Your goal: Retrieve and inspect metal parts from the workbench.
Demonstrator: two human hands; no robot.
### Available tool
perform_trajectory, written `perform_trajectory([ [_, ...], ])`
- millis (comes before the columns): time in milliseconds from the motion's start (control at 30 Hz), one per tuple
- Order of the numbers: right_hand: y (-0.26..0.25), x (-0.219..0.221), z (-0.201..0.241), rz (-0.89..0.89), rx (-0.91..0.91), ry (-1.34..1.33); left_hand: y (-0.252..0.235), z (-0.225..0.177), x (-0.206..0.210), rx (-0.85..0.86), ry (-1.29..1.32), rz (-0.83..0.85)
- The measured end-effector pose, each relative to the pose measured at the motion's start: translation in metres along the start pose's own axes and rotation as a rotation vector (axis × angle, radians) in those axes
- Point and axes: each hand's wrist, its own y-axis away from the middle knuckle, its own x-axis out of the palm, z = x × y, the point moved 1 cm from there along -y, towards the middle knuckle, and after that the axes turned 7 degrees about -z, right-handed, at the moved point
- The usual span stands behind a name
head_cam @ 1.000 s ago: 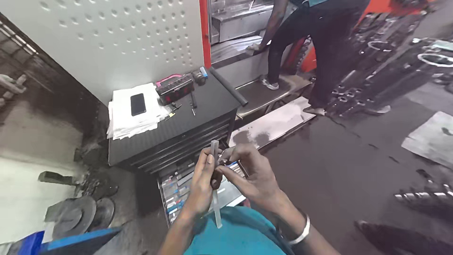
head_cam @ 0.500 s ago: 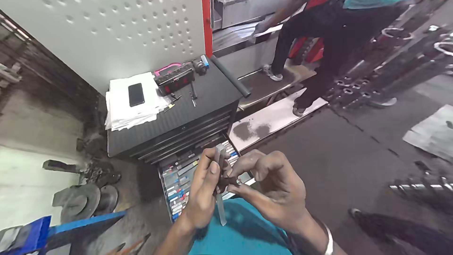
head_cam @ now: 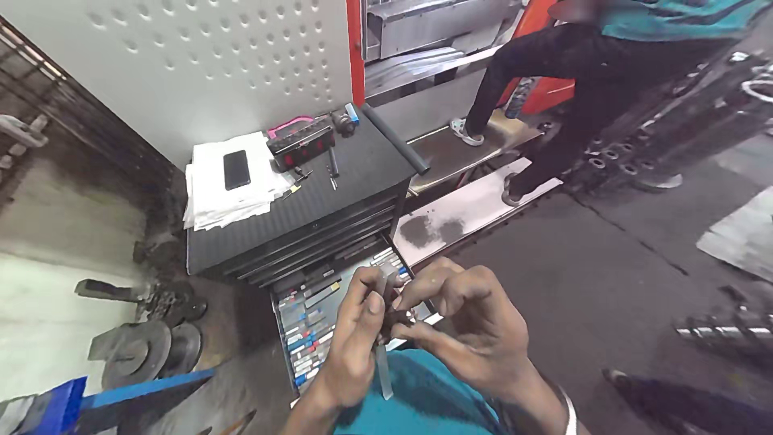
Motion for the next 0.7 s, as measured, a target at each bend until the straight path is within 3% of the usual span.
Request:
perform_trajectory([
  [700, -0.0074, 0.0012, -0.0019, -0.003, -0.024, -0.012, -0.0037, -0.0027, 0.0, 0.009, 0.024, 0.03],
])
